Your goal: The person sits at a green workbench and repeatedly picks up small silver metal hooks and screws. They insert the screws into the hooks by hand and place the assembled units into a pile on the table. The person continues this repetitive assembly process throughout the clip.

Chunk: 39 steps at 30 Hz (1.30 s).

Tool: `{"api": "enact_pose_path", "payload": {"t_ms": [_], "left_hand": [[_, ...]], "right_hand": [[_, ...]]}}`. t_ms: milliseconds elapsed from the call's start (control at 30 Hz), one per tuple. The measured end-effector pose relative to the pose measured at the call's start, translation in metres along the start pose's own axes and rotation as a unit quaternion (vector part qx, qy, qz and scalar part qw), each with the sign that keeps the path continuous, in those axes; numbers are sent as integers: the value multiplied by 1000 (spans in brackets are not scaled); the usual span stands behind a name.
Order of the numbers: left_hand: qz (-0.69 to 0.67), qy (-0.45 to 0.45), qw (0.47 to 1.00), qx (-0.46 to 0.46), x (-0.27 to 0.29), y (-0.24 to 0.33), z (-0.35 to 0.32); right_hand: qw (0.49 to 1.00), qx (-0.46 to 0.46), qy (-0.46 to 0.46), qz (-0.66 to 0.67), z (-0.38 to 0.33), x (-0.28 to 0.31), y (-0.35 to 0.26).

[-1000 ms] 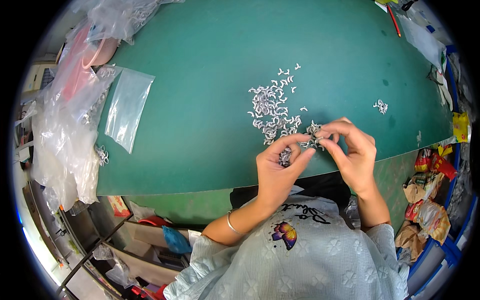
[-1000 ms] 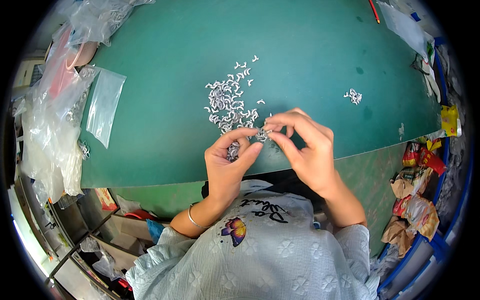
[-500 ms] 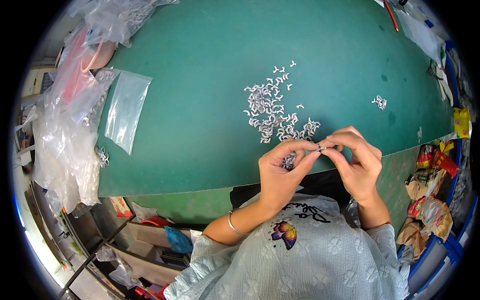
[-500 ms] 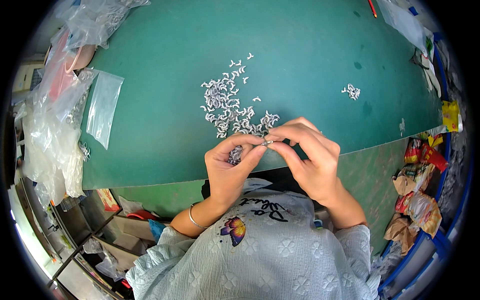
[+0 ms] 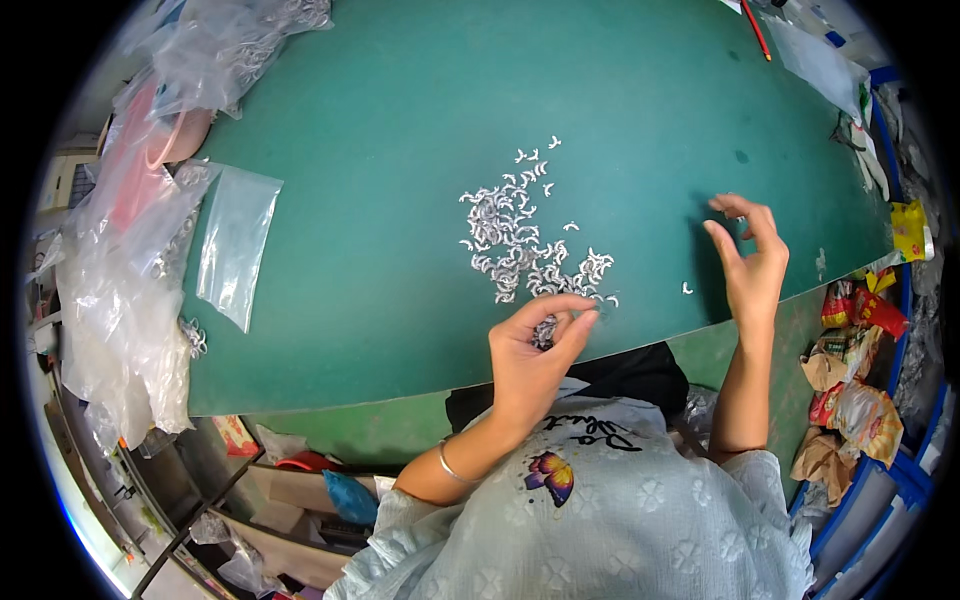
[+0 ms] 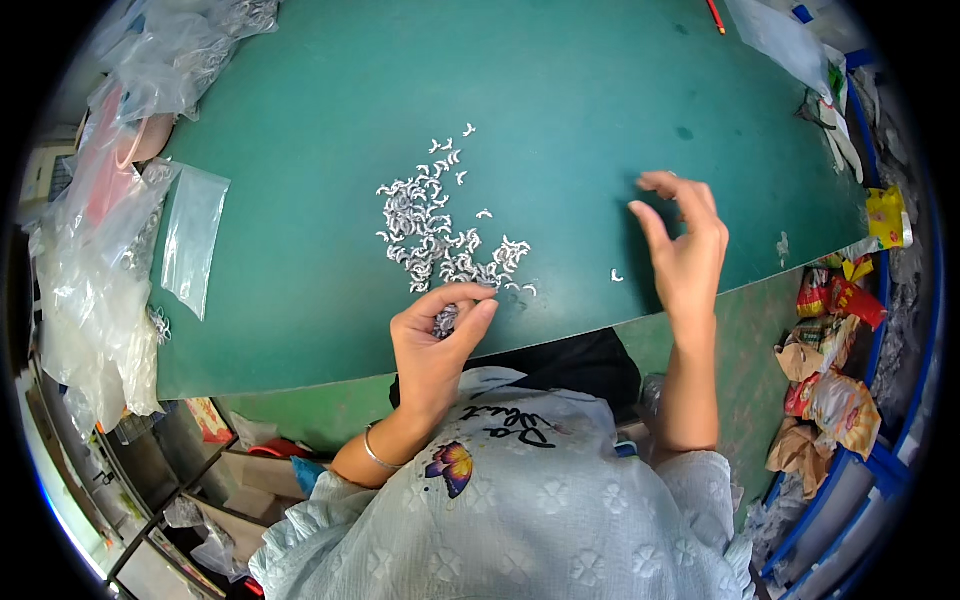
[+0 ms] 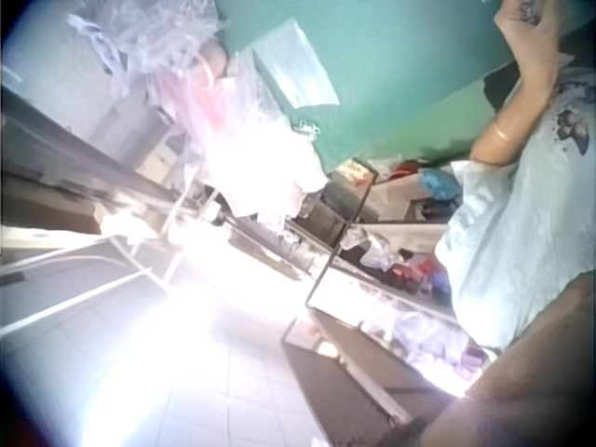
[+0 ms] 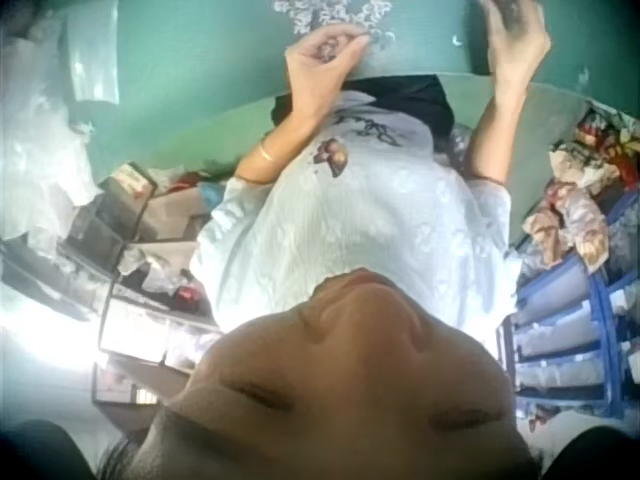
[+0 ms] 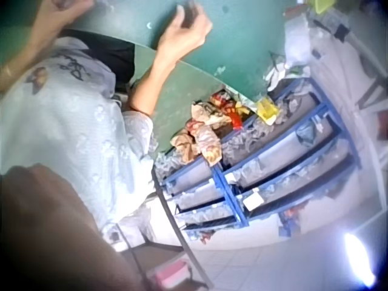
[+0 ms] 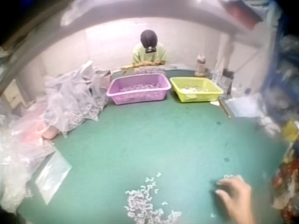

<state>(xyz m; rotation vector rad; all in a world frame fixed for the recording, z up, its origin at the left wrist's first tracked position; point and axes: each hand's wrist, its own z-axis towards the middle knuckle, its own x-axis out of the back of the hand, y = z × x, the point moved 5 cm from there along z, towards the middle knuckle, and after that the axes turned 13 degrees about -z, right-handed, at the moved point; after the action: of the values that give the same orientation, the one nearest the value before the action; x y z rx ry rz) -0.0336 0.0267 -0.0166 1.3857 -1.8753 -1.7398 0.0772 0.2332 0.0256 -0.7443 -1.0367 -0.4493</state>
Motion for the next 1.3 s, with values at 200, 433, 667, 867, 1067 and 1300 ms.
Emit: {"api": "enact_pose_path", "payload": {"t_ms": [200,433,667,867,1067,1300], "left_hand": [[-12,-25,999,33,-9,-4,-3],[-5,-32,999,34,-5,-6,-4],[5,25,998,-59,5,7,5],[103,-16,982,-158,0,19,4],[68,-32,983,-166,2,19,6],[-32,-43,996,-70,4,8,7]], "right_hand": [[965,172,-84,178,-3,-43,-86],[965,146,-103,193,-6,-65,-94],[747,-118,-315,573,-30,-58,-81],[669,-166,-380,616,-44,-55,-76],[683,-151,-349,624,-45,-44,-80],[796,-44,-223,562,-47,-24,-86]]}}
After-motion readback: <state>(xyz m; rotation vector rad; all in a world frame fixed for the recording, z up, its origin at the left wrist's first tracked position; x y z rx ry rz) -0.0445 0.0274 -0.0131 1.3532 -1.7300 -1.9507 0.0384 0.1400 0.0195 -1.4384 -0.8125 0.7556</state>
